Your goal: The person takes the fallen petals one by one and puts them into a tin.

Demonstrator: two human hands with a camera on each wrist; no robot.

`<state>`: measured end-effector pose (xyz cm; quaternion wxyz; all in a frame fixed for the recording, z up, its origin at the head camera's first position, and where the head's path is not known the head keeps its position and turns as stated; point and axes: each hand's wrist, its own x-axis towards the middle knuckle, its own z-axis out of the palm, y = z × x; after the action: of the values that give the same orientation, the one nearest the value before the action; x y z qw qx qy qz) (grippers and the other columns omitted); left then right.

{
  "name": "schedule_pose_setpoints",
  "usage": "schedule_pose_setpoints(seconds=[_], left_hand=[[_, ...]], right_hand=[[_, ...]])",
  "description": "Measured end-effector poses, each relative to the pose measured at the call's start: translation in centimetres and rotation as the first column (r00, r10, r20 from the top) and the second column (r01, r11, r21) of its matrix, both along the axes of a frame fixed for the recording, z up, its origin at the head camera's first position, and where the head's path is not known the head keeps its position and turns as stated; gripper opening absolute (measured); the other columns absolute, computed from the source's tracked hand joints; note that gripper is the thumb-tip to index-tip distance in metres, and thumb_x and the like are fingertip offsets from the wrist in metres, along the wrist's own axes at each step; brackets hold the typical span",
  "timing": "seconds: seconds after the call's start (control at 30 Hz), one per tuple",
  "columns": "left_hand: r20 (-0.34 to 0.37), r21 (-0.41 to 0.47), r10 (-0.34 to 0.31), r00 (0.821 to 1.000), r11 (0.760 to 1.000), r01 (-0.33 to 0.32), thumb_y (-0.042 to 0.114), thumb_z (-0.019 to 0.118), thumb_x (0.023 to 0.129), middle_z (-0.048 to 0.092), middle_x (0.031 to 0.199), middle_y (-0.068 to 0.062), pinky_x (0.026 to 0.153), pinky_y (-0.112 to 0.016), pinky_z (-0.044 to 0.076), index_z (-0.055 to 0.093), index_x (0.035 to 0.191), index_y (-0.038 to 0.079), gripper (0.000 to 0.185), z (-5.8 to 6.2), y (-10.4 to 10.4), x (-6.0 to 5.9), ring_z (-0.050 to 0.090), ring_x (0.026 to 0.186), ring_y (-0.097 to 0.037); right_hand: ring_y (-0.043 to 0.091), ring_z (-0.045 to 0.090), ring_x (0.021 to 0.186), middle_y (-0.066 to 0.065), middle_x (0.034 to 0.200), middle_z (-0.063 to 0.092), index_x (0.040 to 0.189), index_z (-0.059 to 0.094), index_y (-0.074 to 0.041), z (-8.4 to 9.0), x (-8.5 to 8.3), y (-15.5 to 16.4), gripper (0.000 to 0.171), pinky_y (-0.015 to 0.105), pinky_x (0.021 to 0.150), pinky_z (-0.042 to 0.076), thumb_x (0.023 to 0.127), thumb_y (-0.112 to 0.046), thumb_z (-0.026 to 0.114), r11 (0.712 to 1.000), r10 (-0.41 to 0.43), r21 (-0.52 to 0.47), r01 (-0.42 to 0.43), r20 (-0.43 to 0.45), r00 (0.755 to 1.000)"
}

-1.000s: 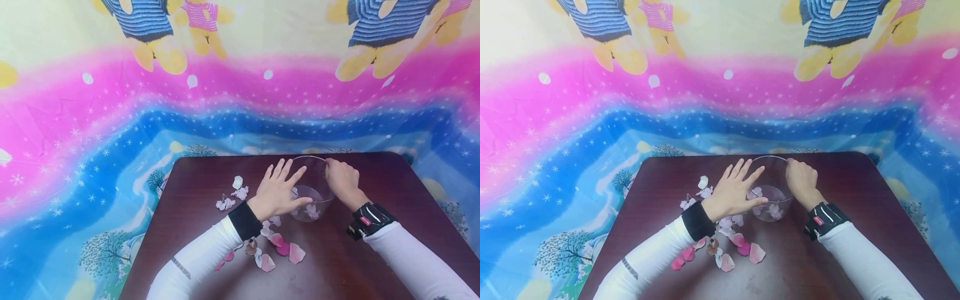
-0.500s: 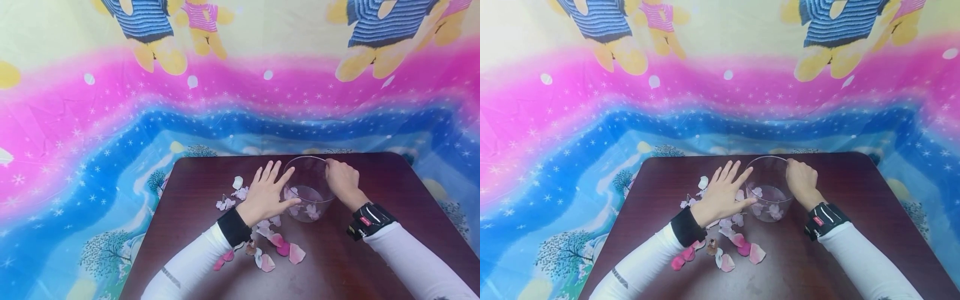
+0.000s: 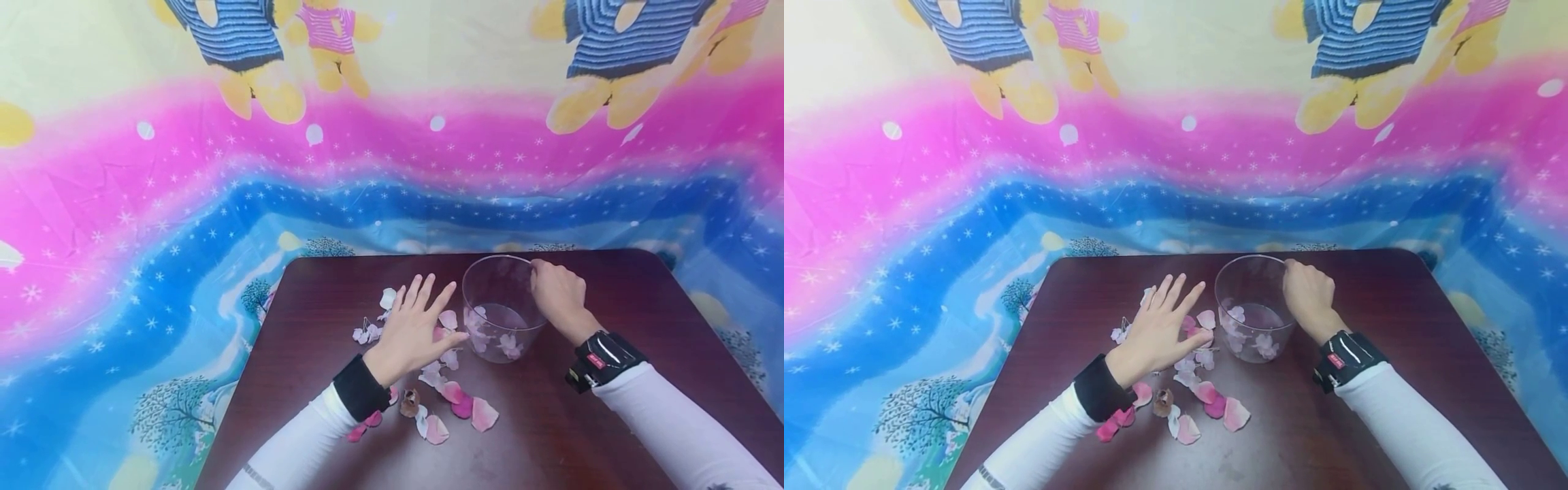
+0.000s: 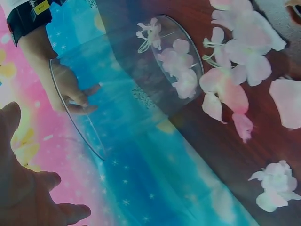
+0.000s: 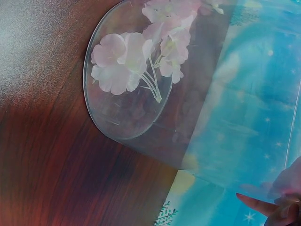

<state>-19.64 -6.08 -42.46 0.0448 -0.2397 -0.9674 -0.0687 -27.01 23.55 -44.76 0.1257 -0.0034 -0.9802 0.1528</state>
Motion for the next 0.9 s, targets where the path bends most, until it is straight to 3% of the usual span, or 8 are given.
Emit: schedule_pose_setpoints(seconds=[0.37, 0.9], left_hand=[[0.063, 0.094, 0.034, 0.997, 0.995, -0.04, 0.076, 0.044, 0.092, 0.017, 0.171, -0.008, 0.127, -0.057, 0.014, 0.012, 0.162, 0.039, 0.086, -1.7, -2.3, 1.0, 0.009, 0.16, -0.03], [0.094, 0.06, 0.103, 0.99, 0.992, -0.109, 0.076, 0.041, 0.092, 0.016, 0.171, -0.009, 0.127, -0.057, 0.015, 0.015, 0.163, 0.034, 0.086, -3.5, -5.6, 1.6, 0.01, 0.16, -0.032]], right_hand=[[0.048, 0.066, 0.079, 0.026, 0.091, 0.071, 0.123, 0.066, -0.005, 0.0, -0.1, -0.1, 0.035, 0.054, 0.053, 0.045, 0.101, -0.016, 0.042, 1.0, -0.004, -0.002, 0.004, 0.008, 1.0], [0.045, 0.066, 0.072, 0.022, 0.081, 0.07, 0.119, 0.068, -0.006, 0.0, -0.1, 0.0, 0.031, 0.053, 0.05, 0.043, 0.099, -0.014, 0.045, 1.0, -0.001, 0.002, 0.001, -0.02, 1.0]])
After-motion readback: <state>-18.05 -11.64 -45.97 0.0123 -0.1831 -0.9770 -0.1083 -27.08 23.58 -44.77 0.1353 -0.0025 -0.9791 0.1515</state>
